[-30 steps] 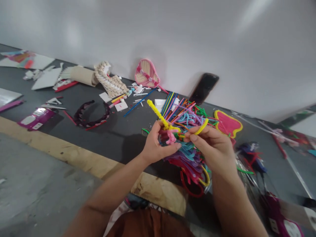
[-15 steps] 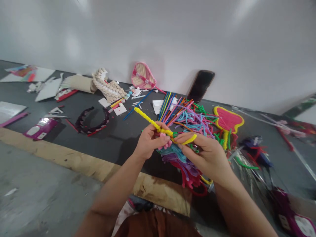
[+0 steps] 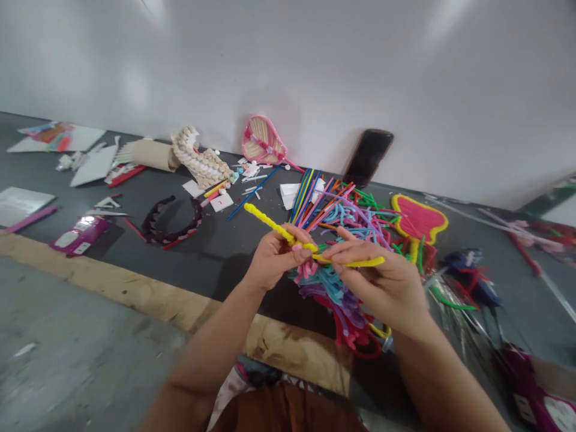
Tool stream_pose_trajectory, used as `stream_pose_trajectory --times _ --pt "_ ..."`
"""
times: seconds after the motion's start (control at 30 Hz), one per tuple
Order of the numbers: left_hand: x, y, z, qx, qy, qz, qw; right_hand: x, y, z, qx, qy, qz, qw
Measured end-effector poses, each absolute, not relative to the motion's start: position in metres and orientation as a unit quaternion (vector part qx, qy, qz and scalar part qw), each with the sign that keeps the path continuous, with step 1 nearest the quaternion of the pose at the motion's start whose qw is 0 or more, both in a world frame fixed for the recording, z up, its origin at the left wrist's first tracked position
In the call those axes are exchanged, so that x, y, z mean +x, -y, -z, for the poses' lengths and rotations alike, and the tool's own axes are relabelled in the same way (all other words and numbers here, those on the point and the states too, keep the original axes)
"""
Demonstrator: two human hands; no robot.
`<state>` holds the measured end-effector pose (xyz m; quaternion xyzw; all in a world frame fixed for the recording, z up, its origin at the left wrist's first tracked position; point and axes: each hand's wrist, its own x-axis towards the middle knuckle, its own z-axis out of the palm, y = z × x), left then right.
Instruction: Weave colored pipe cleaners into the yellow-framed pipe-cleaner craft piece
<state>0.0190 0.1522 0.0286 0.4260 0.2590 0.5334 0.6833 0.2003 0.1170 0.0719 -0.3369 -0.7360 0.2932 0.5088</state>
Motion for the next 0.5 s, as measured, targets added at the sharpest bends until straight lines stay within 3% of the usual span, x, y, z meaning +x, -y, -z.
stream_pose_trajectory --times 0.5 --pt "0.012 -0.155 -0.014 0.489 -0.284 -0.541 0.622 0.204 -0.141 -0.063 -0.424 0.547 -0.498 0.522"
